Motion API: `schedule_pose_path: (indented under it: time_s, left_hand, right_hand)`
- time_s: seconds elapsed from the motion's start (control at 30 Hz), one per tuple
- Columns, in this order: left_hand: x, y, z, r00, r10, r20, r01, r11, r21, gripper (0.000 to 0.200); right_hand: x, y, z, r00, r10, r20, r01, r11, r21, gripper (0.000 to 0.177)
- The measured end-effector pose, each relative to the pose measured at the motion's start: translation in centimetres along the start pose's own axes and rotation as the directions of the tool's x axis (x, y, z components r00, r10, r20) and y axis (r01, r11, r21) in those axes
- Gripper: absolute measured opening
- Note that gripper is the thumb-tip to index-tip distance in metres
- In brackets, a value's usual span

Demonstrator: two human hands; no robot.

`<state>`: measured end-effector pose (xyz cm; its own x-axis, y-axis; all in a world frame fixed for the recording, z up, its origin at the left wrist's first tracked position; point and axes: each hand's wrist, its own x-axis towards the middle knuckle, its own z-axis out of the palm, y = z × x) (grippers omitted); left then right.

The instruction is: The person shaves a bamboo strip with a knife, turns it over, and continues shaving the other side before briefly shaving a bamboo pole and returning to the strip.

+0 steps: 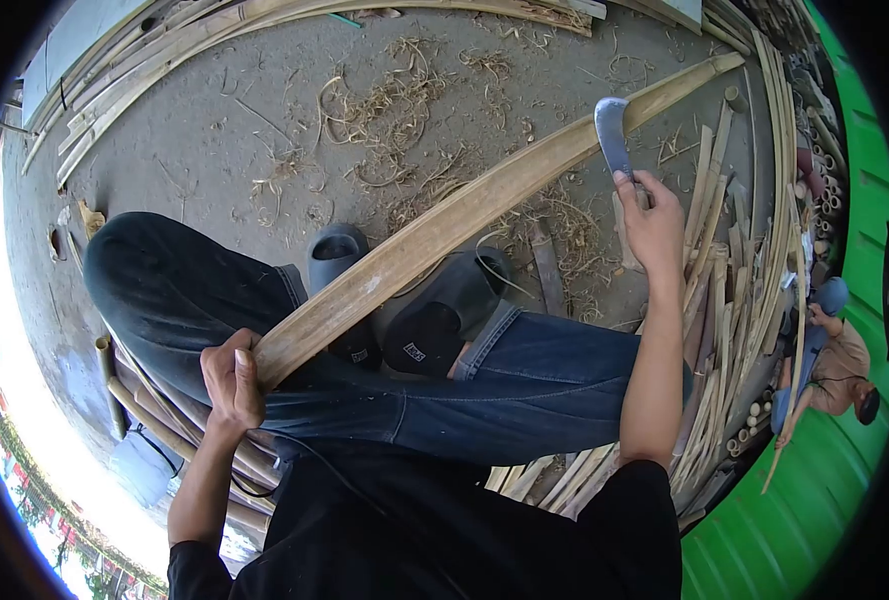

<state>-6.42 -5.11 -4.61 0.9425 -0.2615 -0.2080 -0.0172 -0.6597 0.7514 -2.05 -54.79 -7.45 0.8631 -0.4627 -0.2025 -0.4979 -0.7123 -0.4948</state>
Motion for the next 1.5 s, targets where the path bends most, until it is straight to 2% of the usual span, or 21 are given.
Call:
schedule_pose_path:
  time_s: [0.13, 0.27, 0.33, 0.4, 0.5, 0.57, 0.6, 0.67, 0.77, 0.8, 0.83, 0.93, 1.0, 1.07, 1.13, 1.2, 1.33, 1.37, 1.43, 1.47, 1.5]
  left_hand:
    - [0.2, 0.2, 0.0, 1.000, -0.001, 0.003, 0.001, 1.000, -0.013, 0.059]
    - [-0.1, 0.3, 0.0, 0.999, -0.040, 0.014, 0.041, 0.997, -0.063, 0.057]
    - [-0.3, -0.1, 0.0, 0.999, -0.037, 0.006, 0.038, 0.998, -0.051, 0.056]
    - [-0.4, -0.4, 0.1, 1.000, 0.021, 0.012, -0.021, 1.000, -0.010, 0.054]
    - [-0.2, 0.0, 0.1, 1.000, 0.018, -0.012, -0.018, 0.999, -0.041, 0.053]
    - [-0.4, 0.2, 0.2, 1.000, -0.007, -0.016, 0.007, 0.999, -0.036, 0.052]
    - [-0.4, 0.2, 0.0, 1.000, -0.007, -0.019, 0.006, 1.000, -0.024, 0.052]
    - [-0.5, -0.2, 0.0, 1.000, -0.015, -0.003, 0.014, 0.999, -0.039, 0.053]
    - [-0.6, 0.0, 0.1, 1.000, 0.003, -0.012, -0.004, 1.000, -0.012, 0.055]
    - [-0.5, 0.0, 0.1, 1.000, 0.011, -0.029, -0.012, 0.999, -0.037, 0.055]
    - [-0.5, 0.1, 0.2, 0.999, 0.018, -0.044, -0.019, 1.000, -0.018, 0.060]
    - [-0.9, 0.0, 0.3, 0.993, 0.037, -0.112, -0.045, 0.997, -0.070, 0.066]
    - [-0.8, 0.8, -0.3, 0.995, 0.003, -0.096, -0.009, 0.998, -0.069, 0.073]
    - [-1.0, 1.4, -0.6, 0.998, 0.010, -0.065, -0.015, 0.997, -0.082, 0.075]
    - [-1.1, 1.6, -0.9, 0.998, 0.039, -0.052, -0.042, 0.997, -0.058, 0.076]
    - [-1.2, 2.2, -0.8, 0.995, -0.043, -0.086, 0.037, 0.996, -0.075, 0.077]
    - [-1.6, 1.2, -0.1, 0.988, -0.006, -0.157, -0.016, 0.990, -0.141, 0.088]
    - [-1.9, 1.1, 0.0, 0.986, -0.078, -0.146, 0.053, 0.984, -0.168, 0.095]
    - [-1.7, 1.4, -0.7, 0.988, -0.031, -0.149, 0.017, 0.996, -0.093, 0.096]
    - [-1.2, 1.6, -0.8, 0.982, -0.012, -0.187, 0.001, 0.998, -0.059, 0.098]
    - [-0.8, 1.7, -0.9, 0.977, -0.049, -0.210, 0.033, 0.996, -0.078, 0.100]
  right_hand:
    - [-2.4, -1.5, 2.0, 1.000, -0.018, 0.024, 0.018, 1.000, 0.015, 0.031]
    - [-1.7, -0.1, 1.4, 0.968, -0.190, 0.163, 0.198, 0.980, -0.031, 0.029]
    - [0.6, 1.6, 1.7, 1.000, -0.010, -0.005, 0.010, 1.000, -0.017, 0.032]
    - [-1.1, 0.0, 2.4, 0.997, -0.054, -0.047, 0.050, 0.996, -0.069, 0.032]
    - [-5.3, -2.6, 3.7, 0.989, -0.077, 0.126, 0.081, 0.996, -0.033, 0.028]
    - [-6.8, -2.4, 4.8, 0.933, -0.290, 0.212, 0.282, 0.957, 0.069, 0.026]
    - [-5.6, -2.5, 4.5, 0.932, -0.294, 0.210, 0.283, 0.956, 0.081, 0.026]
    - [-2.7, -2.4, 3.0, 0.998, 0.003, 0.058, -0.006, 0.999, 0.052, 0.025]
    - [-4.3, -3.6, 3.1, 0.997, 0.035, 0.072, -0.040, 0.996, 0.074, 0.026]
    - [-6.5, -4.4, 3.9, 0.977, -0.196, 0.080, 0.200, 0.979, -0.041, 0.027]
    - [-9.5, -5.9, 5.0, 0.953, -0.278, 0.122, 0.277, 0.960, 0.029, 0.025]
    - [-11.3, -6.8, 5.7, 0.966, -0.258, 0.021, 0.257, 0.965, 0.057, 0.023]
    - [-10.0, -6.8, 3.9, 0.946, -0.312, 0.084, 0.306, 0.949, 0.076, 0.024]
    - [-8.2, -6.8, 3.0, 0.963, -0.244, 0.115, 0.244, 0.970, 0.010, 0.025]
    - [-7.5, -7.6, 2.4, 0.997, -0.046, 0.068, 0.040, 0.996, 0.085, 0.025]
    - [-12.8, -9.3, 4.6, 0.952, -0.238, 0.192, 0.195, 0.957, 0.217, 0.026]
    - [-14.6, -10.4, 4.0, 0.906, -0.345, 0.244, 0.294, 0.929, 0.224, 0.027]
    - [-12.2, -10.1, 2.9, 0.976, -0.151, 0.156, 0.123, 0.977, 0.177, 0.028]
    - [-11.5, -9.2, 2.6, 0.990, -0.089, 0.105, 0.069, 0.980, 0.185, 0.030]
    - [-11.0, -9.0, 2.2, 0.995, -0.065, 0.070, 0.054, 0.986, 0.159, 0.032]
    - [-13.2, -10.0, 2.9, 0.963, -0.208, 0.172, 0.165, 0.958, 0.236, 0.031]
